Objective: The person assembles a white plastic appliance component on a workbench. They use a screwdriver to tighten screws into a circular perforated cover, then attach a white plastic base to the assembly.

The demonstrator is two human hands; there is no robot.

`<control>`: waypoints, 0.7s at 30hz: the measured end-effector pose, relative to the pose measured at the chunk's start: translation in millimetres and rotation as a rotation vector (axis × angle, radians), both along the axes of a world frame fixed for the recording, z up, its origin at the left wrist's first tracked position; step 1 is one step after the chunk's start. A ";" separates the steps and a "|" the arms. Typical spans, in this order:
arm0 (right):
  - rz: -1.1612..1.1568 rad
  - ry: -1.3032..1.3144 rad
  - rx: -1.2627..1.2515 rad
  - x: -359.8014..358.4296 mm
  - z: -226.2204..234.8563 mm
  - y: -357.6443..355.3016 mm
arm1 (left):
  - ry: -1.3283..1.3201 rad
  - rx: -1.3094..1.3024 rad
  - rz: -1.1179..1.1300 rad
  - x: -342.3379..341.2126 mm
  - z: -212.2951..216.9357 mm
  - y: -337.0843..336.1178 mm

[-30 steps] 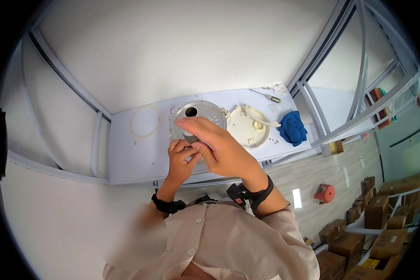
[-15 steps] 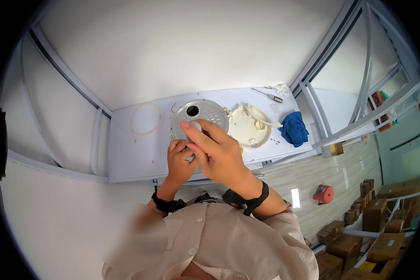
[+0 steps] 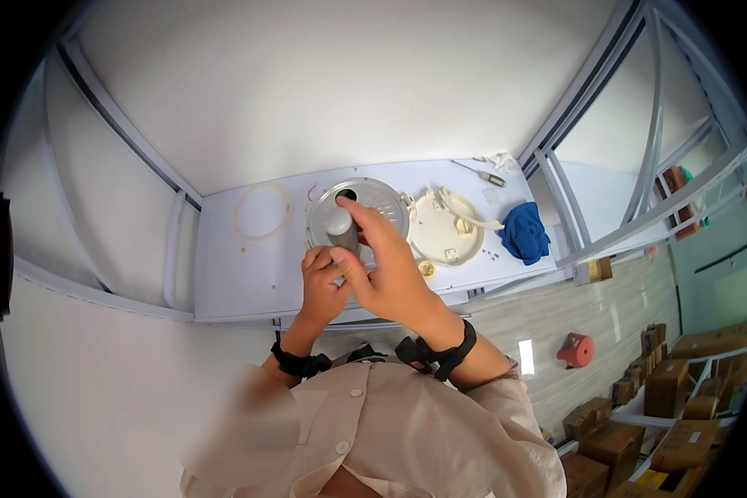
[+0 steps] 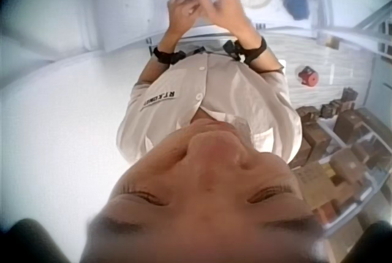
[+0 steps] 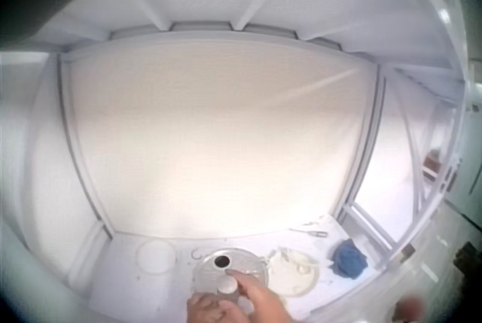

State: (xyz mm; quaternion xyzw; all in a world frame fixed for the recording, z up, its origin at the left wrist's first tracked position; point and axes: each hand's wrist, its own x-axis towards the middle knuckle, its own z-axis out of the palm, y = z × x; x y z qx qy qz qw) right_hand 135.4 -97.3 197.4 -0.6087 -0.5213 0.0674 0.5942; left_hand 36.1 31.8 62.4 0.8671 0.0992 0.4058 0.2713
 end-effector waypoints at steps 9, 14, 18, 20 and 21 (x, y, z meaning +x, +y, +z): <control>-0.024 -0.026 0.287 8.4 5.1 -1.5 | 0.039 -0.051 -0.038 -1.4 1.9 0.4; -0.222 -0.229 0.112 23.6 22.2 -9.7 | 0.056 -0.056 -0.043 -2.8 2.3 4.0; -0.314 -0.210 -0.195 45.3 -9.8 -19.4 | 0.052 -0.077 -0.124 -2.3 6.3 12.1; -0.303 -0.208 -0.334 55.0 -28.3 -26.6 | 0.053 -0.101 -0.200 -4.6 8.2 21.5; -0.275 -0.207 -0.368 58.7 -36.5 -30.4 | 0.049 -0.108 -0.221 -6.0 7.6 26.5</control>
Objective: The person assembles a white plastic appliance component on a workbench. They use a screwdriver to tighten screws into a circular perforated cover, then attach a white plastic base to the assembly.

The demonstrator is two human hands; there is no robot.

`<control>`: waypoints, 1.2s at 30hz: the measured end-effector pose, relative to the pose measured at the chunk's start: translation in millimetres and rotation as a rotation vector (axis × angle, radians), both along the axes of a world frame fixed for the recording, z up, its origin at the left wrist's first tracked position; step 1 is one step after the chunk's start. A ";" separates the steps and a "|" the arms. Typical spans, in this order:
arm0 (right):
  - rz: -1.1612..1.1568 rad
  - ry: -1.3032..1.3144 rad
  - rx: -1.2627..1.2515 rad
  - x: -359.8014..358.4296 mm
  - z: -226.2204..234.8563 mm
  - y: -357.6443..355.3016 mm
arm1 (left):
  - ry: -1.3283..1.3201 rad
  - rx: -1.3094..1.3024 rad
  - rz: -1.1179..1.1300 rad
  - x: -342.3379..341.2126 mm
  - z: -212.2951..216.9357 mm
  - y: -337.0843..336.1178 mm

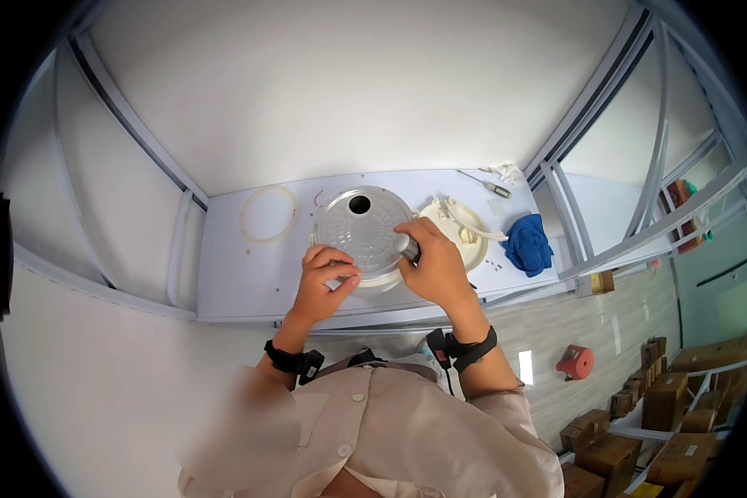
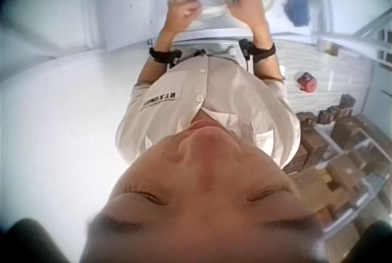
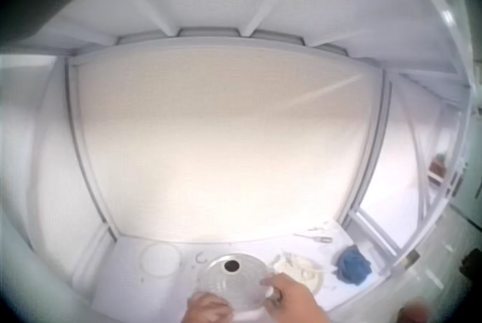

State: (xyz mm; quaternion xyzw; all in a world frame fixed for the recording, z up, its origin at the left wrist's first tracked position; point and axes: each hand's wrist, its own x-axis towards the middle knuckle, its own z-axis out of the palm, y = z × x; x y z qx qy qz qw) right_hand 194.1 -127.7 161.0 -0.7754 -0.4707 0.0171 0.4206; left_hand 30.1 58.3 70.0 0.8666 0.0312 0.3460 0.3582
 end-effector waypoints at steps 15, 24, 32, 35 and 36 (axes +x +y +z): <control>0.101 0.001 -0.103 -11.3 -52.3 -3.4 | 0.014 -0.064 0.125 -3.1 -10.4 17.2; 0.016 0.048 -0.042 -33.2 -58.4 9.6 | 0.034 -0.085 0.297 -5.0 -8.8 10.0; 0.067 0.209 0.161 -13.5 -39.0 -7.7 | -0.068 -0.013 0.198 -8.4 21.9 -14.6; 0.034 0.222 0.197 -0.4 -26.3 -20.1 | -0.077 -0.112 0.028 7.5 43.4 -37.4; 0.025 0.227 0.205 4.6 -22.1 -24.4 | -0.043 -0.119 -0.042 13.8 48.7 -46.8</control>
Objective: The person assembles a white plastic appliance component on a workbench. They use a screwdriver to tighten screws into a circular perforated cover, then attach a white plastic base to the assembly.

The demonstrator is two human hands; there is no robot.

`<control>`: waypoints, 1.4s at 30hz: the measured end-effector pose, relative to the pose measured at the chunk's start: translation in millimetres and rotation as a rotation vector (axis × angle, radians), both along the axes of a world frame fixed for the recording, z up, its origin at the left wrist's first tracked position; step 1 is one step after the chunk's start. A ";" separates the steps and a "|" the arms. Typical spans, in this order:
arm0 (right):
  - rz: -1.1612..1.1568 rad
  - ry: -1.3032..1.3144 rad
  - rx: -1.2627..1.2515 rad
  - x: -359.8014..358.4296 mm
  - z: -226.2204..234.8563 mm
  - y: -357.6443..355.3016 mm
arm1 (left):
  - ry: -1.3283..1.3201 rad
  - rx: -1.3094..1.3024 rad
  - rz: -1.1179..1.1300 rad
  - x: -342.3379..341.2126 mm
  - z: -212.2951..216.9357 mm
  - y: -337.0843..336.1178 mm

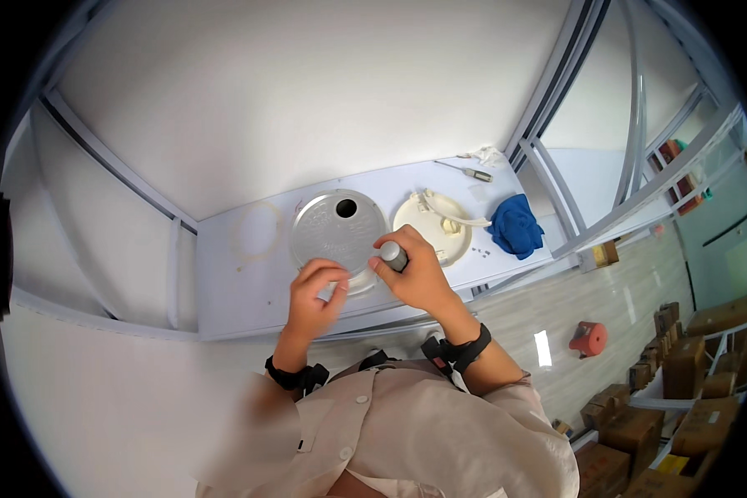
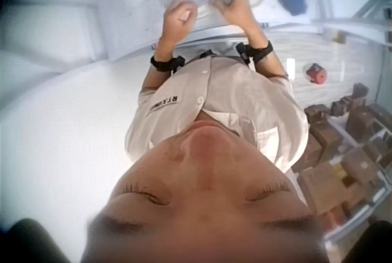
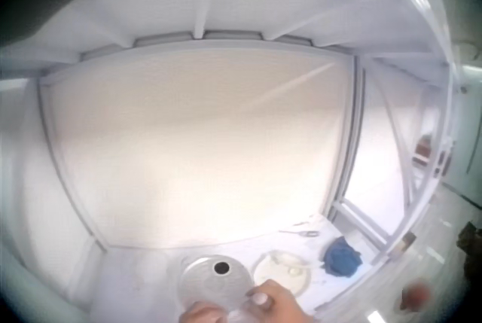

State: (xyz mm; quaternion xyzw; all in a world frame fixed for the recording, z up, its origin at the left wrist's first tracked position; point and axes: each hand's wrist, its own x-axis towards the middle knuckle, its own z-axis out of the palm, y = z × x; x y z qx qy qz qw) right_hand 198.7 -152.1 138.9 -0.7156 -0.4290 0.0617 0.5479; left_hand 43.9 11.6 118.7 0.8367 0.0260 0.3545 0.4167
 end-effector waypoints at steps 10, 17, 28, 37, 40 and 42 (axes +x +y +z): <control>-0.017 0.027 0.317 86.2 18.7 -68.5 | 0.371 -0.002 -0.368 95.0 12.3 -86.0; -0.127 -0.214 0.197 157.9 14.1 -110.5 | 0.525 -0.066 -0.106 180.6 -72.6 -104.6; 0.177 -0.074 0.176 219.6 4.4 -115.9 | 0.905 0.239 0.493 241.3 -144.5 -104.9; 0.328 -0.076 0.178 235.9 0.2 -114.6 | 0.945 0.098 0.558 254.3 -164.8 -94.6; 0.348 -0.058 0.163 239.3 -0.3 -115.5 | 0.907 0.090 0.597 255.1 -166.0 -95.7; 0.353 -0.073 0.176 242.6 0.2 -115.4 | 0.885 0.086 0.606 255.9 -165.1 -96.2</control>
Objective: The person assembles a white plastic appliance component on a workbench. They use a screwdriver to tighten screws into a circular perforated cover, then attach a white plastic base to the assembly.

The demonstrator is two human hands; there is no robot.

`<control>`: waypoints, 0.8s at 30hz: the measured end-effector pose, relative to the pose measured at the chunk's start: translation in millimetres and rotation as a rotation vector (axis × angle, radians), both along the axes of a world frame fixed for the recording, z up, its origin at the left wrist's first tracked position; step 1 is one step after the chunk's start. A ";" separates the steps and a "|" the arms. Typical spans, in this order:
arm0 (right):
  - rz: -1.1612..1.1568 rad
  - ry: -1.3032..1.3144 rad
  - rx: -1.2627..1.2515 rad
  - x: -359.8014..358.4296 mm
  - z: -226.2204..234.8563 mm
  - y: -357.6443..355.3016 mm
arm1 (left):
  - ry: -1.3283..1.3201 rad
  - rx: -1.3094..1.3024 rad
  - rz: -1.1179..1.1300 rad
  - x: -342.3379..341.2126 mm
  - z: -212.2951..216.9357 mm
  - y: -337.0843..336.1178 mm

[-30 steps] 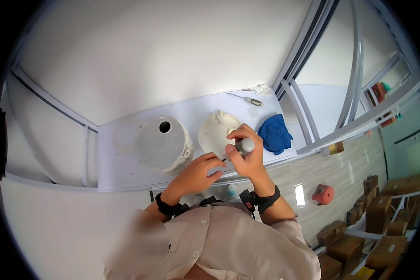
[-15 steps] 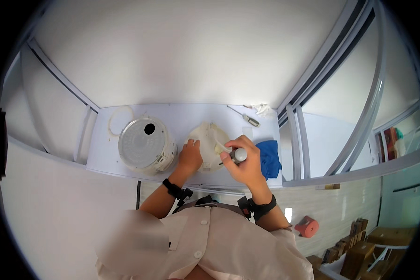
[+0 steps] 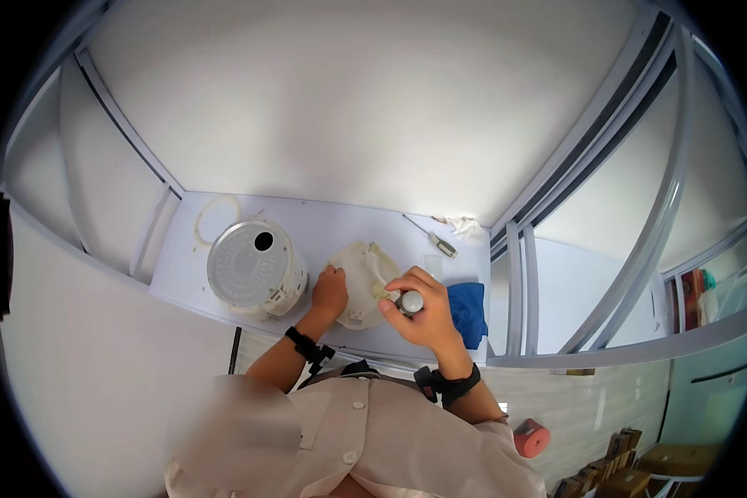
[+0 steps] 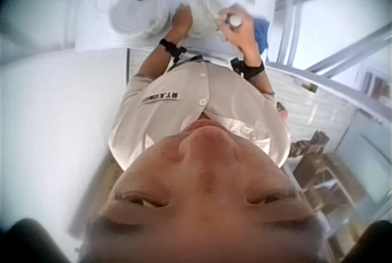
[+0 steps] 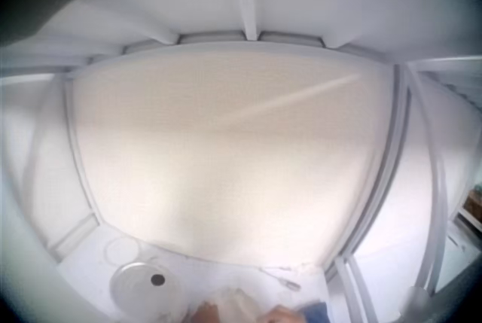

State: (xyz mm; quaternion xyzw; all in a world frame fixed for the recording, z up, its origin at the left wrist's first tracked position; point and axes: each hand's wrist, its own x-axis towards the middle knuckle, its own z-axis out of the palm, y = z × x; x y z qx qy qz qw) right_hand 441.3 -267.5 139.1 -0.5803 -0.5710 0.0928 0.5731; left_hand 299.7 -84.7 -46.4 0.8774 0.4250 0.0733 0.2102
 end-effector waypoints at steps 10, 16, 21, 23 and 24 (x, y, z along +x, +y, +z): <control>0.047 0.009 0.060 12.9 -0.4 -6.4 | -0.050 -0.027 0.025 6.2 -23.2 10.6; 0.010 0.011 0.191 17.9 0.1 -10.5 | -0.345 -0.523 -0.045 7.3 42.0 -6.8; -0.084 -0.037 0.445 13.9 7.0 -6.0 | -0.802 -1.222 -0.041 -12.7 76.3 -13.4; -0.101 -0.024 0.566 14.7 1.7 -5.4 | -0.934 -1.403 0.017 -19.0 84.4 -17.0; -0.108 0.003 0.606 12.5 3.8 -6.0 | -0.976 -1.458 0.032 -21.9 89.5 -19.2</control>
